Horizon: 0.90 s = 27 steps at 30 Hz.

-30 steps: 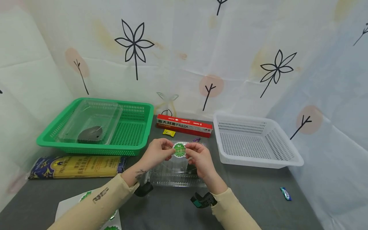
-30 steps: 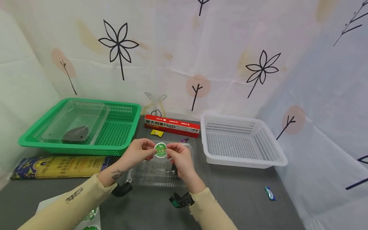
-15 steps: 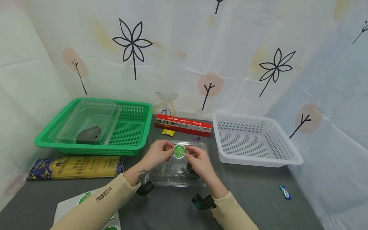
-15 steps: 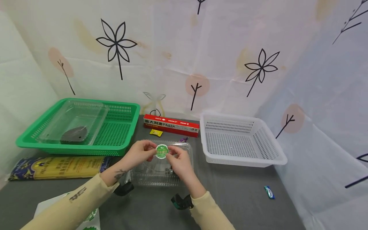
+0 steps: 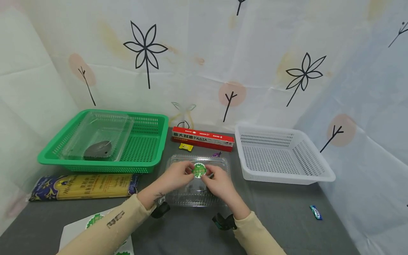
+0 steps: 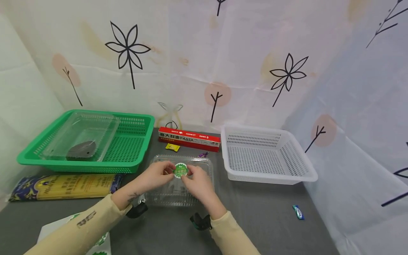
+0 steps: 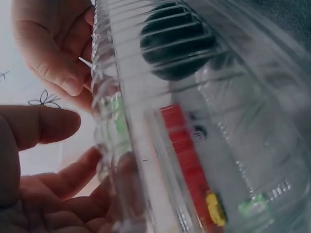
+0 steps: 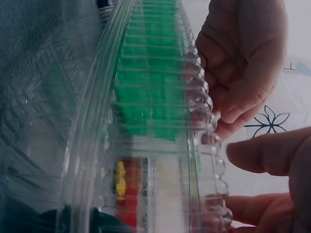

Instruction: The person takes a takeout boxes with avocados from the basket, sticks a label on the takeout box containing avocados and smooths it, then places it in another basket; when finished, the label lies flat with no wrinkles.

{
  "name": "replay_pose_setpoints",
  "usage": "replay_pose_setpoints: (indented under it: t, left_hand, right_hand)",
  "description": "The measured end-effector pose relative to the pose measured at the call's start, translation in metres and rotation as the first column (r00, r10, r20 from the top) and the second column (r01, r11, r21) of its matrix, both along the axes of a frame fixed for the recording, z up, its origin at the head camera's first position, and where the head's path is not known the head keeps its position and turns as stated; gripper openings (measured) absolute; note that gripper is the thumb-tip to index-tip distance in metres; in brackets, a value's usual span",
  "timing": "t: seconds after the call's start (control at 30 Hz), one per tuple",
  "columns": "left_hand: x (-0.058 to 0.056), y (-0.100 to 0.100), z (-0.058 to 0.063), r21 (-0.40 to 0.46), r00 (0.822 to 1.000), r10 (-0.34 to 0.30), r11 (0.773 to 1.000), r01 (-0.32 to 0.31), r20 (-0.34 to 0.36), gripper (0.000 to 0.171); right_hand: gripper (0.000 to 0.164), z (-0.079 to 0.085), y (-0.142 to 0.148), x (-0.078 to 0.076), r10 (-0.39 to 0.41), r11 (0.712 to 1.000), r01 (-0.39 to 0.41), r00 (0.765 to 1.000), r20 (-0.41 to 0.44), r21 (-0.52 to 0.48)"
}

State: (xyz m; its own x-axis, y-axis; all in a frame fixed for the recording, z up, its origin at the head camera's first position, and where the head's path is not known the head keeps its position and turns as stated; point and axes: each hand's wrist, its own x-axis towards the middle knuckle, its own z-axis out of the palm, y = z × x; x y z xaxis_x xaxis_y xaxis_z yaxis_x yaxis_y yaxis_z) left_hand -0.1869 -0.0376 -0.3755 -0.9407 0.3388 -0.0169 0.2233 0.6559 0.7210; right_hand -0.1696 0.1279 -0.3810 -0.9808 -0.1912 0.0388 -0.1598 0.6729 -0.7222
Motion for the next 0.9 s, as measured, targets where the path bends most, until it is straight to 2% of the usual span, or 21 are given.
replay_pose_setpoints:
  t: [0.13, 0.23, 0.3, 0.43, 0.57, 0.67, 0.83, 0.9]
  left_hand:
    - [0.002, 0.0, -0.002, -0.168, 0.99, -0.063, 0.985, 0.041, -0.13, 0.028]
    - [0.006, -0.001, -0.002, -0.297, 0.976, -0.088, 0.955, 0.026, -0.198, 0.033]
    - [0.008, -0.001, -0.002, -0.367, 0.967, -0.108, 0.93, 0.017, -0.229, 0.039]
    - [0.013, -0.001, -0.002, -0.464, 0.955, -0.179, 0.885, 0.051, -0.237, 0.05]
    - [0.017, -0.001, -0.004, -0.532, 0.945, -0.253, 0.84, 0.107, -0.209, 0.054]
    - [0.018, 0.0, -0.006, -0.562, 0.941, -0.267, 0.82, 0.108, -0.21, 0.054]
    - [0.019, -0.003, -0.006, -0.597, 0.943, -0.243, 0.8, 0.064, -0.225, 0.055]
    - [0.021, -0.006, -0.006, -0.594, 0.945, -0.223, 0.803, 0.038, -0.24, 0.054]
  right_hand:
    - [0.048, -0.002, -0.001, 0.0, 0.041, 0.984, -0.034, 0.999, -0.036, 0.176]
    - [0.054, -0.002, -0.002, 0.001, 0.062, 0.966, -0.046, 0.996, -0.057, 0.255]
    - [0.056, -0.002, -0.002, 0.003, 0.071, 0.961, -0.049, 0.995, -0.073, 0.272]
    - [0.053, 0.0, -0.003, 0.006, 0.159, 0.925, -0.102, 0.979, -0.13, 0.366]
    - [0.047, -0.001, -0.004, 0.008, 0.268, 0.838, -0.156, 0.952, -0.145, 0.523]
    - [0.045, -0.001, -0.004, 0.008, 0.282, 0.808, -0.161, 0.95, -0.132, 0.567]
    - [0.041, 0.002, -0.002, 0.01, 0.251, 0.807, -0.134, 0.959, -0.129, 0.575]
    - [0.035, 0.003, 0.0, 0.011, 0.225, 0.827, -0.102, 0.961, -0.159, 0.554]
